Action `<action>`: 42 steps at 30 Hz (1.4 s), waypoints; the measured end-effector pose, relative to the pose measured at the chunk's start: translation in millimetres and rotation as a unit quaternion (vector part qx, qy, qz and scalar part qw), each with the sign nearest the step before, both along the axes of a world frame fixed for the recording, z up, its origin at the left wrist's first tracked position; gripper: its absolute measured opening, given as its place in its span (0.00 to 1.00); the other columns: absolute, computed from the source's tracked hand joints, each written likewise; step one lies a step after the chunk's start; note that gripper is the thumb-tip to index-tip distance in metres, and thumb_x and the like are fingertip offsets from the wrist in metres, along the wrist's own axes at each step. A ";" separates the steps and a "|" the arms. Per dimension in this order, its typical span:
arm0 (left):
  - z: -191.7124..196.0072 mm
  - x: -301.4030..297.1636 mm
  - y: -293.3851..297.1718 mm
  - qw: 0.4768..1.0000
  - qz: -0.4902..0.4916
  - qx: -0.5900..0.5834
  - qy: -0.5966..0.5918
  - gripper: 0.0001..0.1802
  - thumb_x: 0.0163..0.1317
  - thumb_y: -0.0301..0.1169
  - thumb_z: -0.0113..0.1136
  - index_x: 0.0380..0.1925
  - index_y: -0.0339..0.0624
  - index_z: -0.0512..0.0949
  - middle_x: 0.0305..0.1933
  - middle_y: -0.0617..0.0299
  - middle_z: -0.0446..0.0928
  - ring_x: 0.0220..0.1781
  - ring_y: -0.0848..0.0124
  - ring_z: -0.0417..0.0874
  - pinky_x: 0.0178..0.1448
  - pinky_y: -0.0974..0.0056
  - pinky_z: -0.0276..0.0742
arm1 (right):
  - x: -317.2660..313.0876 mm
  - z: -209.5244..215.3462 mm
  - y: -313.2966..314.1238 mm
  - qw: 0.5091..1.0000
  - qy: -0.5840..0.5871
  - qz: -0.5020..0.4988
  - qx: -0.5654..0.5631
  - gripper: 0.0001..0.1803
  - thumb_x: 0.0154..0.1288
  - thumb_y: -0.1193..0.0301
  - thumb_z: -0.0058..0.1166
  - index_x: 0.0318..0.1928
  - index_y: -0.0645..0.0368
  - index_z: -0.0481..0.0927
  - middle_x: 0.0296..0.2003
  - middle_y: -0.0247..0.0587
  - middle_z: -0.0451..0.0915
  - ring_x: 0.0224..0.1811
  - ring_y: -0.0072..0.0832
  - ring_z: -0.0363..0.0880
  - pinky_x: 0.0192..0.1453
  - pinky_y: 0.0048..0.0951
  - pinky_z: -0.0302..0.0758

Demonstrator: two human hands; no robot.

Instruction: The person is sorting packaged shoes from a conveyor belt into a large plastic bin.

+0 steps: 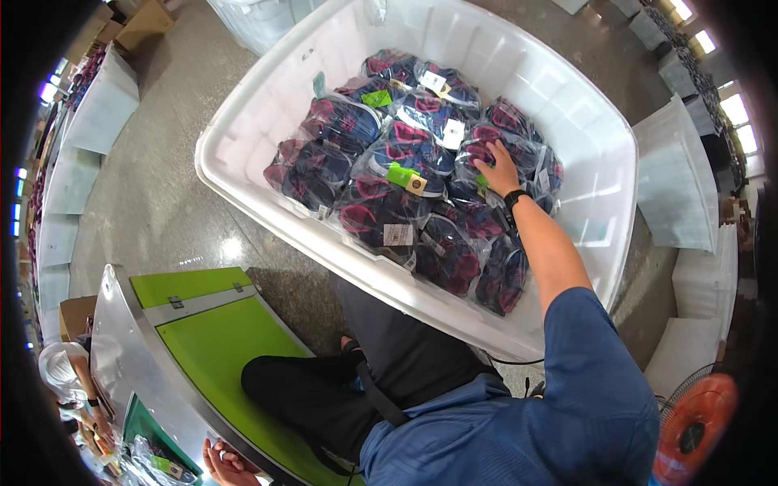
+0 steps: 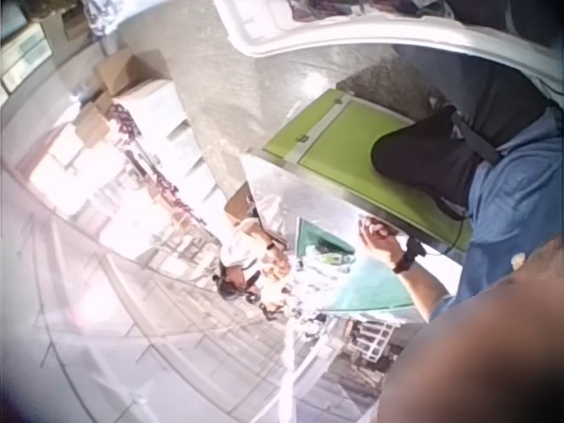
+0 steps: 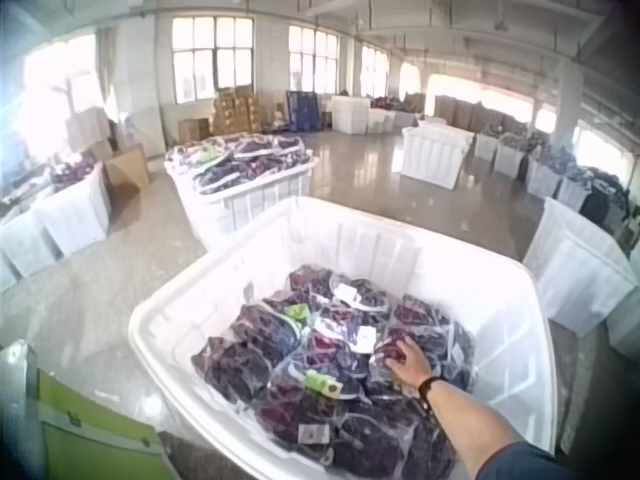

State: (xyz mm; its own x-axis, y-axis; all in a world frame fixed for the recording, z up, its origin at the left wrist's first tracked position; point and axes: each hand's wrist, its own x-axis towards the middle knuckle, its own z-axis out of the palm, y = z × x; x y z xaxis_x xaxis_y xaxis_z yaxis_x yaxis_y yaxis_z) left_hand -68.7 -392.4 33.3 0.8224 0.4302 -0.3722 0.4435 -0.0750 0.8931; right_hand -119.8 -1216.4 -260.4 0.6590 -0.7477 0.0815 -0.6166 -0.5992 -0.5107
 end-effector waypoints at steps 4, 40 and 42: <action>15.0 1.4 -25.4 0.999 -0.027 0.017 -0.019 0.14 0.78 0.38 0.55 0.49 0.40 0.81 0.27 0.65 0.79 0.20 0.78 0.69 0.22 0.71 0.62 | 14.7 54.9 28.4 0.995 -0.093 -0.022 -0.027 0.23 0.65 0.63 0.63 0.57 0.61 0.82 0.53 0.57 0.85 0.57 0.51 0.84 0.62 0.46 0.79; 6.0 -28.5 5.2 0.964 -0.107 -0.163 -0.178 0.12 0.80 0.27 0.51 0.58 0.36 0.72 0.37 0.56 0.78 0.38 0.66 0.80 0.46 0.62 0.80 | 116.0 206.0 379.1 0.950 0.036 0.309 0.026 0.53 0.66 0.58 0.64 0.80 0.65 0.48 0.62 0.55 0.69 0.66 0.47 0.72 0.64 0.49 0.75; 5.0 -31.9 8.3 0.971 -0.109 -0.132 -0.168 0.13 0.79 0.27 0.52 0.59 0.37 0.72 0.38 0.56 0.78 0.39 0.66 0.80 0.47 0.63 0.80 | 117.6 205.1 381.9 0.948 0.036 0.315 0.027 0.52 0.66 0.58 0.63 0.81 0.65 0.48 0.62 0.55 0.69 0.66 0.47 0.71 0.64 0.49 0.75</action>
